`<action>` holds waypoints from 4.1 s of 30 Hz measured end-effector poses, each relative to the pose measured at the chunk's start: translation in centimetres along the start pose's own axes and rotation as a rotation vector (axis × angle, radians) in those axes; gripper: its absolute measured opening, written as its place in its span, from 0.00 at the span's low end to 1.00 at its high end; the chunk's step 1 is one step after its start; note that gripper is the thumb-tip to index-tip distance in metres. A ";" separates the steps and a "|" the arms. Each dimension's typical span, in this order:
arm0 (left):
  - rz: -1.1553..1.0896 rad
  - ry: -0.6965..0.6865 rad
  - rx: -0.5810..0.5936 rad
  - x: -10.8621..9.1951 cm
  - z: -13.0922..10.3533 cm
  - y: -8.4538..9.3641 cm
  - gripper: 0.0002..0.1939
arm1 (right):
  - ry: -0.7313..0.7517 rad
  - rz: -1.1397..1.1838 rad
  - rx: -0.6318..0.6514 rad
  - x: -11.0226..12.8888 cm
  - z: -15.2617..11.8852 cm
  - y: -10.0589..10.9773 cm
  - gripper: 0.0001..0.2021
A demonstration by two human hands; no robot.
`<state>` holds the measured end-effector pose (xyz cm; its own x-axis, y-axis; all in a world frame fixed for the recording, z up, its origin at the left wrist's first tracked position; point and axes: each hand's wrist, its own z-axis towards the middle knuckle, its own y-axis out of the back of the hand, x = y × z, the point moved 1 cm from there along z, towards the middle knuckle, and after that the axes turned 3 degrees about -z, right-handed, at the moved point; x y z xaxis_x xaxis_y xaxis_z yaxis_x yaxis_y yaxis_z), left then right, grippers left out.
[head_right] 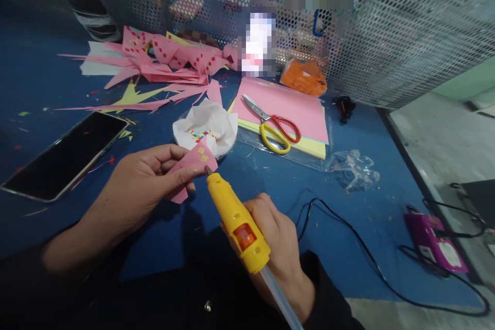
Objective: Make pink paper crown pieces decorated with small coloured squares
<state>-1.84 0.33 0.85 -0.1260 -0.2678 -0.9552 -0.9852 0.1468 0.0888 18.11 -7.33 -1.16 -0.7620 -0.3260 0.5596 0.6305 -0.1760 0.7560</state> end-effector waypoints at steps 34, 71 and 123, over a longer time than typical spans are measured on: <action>0.310 -0.199 -0.120 0.0 -0.4 -0.2 0.11 | -0.027 -0.038 0.018 0.0 0.2 0.0 0.08; -0.159 -0.021 -0.075 -0.7 0.2 1.4 0.07 | -0.502 -0.892 0.017 -16.5 2.8 12.1 0.11; -0.457 -0.179 -0.261 0.0 1.3 2.5 0.09 | 0.331 -0.598 0.565 0.2 17.3 -5.4 0.09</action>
<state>-4.15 1.92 0.66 0.3206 -0.0793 -0.9439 -0.9338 -0.1933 -0.3010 12.03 9.59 0.75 -0.8036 -0.5935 -0.0433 -0.0933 0.0538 0.9942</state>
